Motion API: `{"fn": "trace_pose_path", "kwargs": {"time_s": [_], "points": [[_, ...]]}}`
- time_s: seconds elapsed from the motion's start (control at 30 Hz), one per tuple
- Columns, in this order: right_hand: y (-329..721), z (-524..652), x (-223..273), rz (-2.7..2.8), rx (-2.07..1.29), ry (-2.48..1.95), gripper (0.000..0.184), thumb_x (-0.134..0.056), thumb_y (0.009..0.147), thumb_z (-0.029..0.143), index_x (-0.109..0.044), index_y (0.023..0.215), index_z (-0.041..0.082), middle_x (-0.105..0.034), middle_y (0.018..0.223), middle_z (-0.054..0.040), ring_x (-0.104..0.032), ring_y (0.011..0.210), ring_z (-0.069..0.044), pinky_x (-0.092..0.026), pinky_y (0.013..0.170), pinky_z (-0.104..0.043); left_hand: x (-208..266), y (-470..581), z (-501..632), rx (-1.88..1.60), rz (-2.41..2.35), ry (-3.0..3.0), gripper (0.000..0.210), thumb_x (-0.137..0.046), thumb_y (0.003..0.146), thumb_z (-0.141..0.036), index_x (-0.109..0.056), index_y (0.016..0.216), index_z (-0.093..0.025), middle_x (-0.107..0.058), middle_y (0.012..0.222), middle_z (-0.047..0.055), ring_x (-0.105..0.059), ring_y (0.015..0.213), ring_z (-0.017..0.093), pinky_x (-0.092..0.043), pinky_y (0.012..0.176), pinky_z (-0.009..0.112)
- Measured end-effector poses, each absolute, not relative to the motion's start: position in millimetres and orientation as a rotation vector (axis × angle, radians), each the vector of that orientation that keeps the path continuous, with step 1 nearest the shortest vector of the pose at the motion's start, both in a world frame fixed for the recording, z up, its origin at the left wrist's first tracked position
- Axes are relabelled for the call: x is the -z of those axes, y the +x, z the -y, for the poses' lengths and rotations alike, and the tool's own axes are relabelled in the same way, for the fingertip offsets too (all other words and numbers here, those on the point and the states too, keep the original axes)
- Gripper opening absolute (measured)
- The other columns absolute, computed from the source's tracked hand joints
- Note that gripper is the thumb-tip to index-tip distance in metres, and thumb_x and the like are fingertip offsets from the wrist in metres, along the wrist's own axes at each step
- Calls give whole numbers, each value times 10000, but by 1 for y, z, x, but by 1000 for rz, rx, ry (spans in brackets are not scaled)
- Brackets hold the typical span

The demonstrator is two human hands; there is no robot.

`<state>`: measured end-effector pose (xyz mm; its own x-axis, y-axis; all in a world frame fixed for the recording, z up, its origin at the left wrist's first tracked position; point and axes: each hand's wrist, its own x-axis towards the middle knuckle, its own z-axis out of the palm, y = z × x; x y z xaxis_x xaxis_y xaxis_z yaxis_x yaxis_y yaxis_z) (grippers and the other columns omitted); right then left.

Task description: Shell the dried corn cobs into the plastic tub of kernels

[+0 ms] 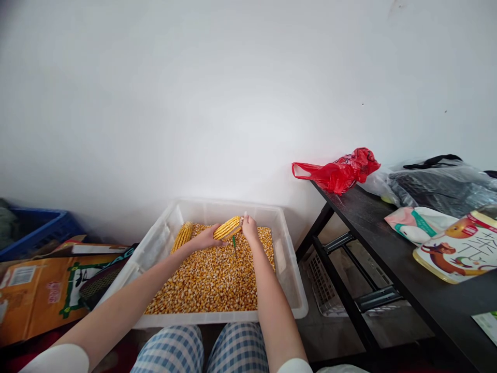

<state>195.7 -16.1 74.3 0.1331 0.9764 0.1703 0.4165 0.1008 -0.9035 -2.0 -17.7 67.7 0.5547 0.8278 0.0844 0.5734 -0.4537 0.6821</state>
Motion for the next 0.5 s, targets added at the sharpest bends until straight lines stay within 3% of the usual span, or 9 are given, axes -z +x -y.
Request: {"fn": "trace_pose_path", "kwargs": {"time_s": [0.2, 0.5], "points": [[195, 19, -74, 1395, -888, -1435, 471, -401, 761, 599, -598, 803, 173, -642, 794, -55, -586, 724, -168, -447, 577, -239, -69, -4, 17, -514, -1196, 2305, 583, -621, 607, -529, -484, 1058, -185, -632, 928, 50, -600, 806, 223, -405, 641, 260], [192, 20, -75, 1302, -1020, -1388, 477, -427, 739, 598, -603, 840, 166, -642, 842, -63, -598, 708, -169, -472, 552, -251, -72, -7, 17, -483, -1248, 2431, 538, -599, 643, -513, -459, 1064, -209, -648, 906, 52, -614, 794, 235, -391, 611, 257]]}}
